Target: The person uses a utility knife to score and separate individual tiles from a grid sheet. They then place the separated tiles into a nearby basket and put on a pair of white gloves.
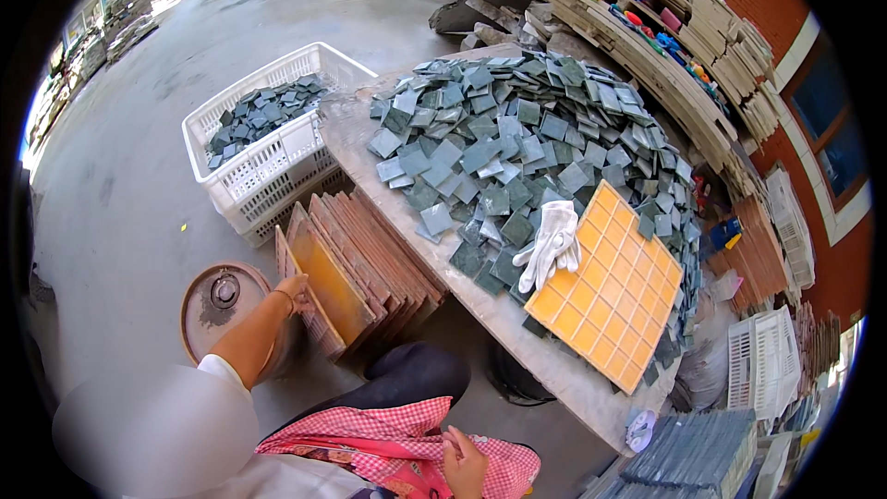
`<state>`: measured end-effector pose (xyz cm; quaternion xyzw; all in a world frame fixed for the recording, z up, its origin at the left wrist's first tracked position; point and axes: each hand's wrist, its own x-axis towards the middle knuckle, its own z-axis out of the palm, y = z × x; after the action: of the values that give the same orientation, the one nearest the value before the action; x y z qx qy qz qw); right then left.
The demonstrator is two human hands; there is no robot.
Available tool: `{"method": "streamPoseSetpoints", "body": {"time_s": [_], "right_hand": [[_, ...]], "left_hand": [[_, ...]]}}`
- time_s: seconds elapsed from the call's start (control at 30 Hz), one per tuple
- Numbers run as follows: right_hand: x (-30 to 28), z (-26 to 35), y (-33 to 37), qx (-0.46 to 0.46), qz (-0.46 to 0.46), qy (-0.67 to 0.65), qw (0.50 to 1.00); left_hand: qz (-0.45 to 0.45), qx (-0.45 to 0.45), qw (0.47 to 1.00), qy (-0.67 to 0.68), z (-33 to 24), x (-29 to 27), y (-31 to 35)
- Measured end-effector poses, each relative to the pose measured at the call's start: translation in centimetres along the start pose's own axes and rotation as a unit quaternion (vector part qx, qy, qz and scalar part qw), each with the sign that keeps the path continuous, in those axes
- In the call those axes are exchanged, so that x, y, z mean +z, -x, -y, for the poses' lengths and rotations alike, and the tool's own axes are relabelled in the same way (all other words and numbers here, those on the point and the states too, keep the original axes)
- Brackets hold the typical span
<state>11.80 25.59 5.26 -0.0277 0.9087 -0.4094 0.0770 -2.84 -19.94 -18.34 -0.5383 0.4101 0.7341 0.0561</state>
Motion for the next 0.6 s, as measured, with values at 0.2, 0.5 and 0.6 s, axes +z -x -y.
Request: {"method": "streamPoseSetpoints", "body": {"time_s": [0.2, 0.5, 0.6], "right_hand": [[0.5, -0.9, 0.4, 0.018, 0.018, 0.007, 1.000], [1.4, -1.8, -0.9, 0.023, 0.050, -0.072, 0.996], [0.5, -2.4, -2.1, 0.063, 0.042, -0.169, 0.983]], "left_hand": [[0.127, 0.067, 0.982, -0.125, 1.1, -0.9, 3.6], [0.233, 0.081, 0.923, -0.295, 12.1, -3.8, 16.6], [0.263, 0.101, 0.920, -0.273, 12.1, -2.4, 19.8]]}}
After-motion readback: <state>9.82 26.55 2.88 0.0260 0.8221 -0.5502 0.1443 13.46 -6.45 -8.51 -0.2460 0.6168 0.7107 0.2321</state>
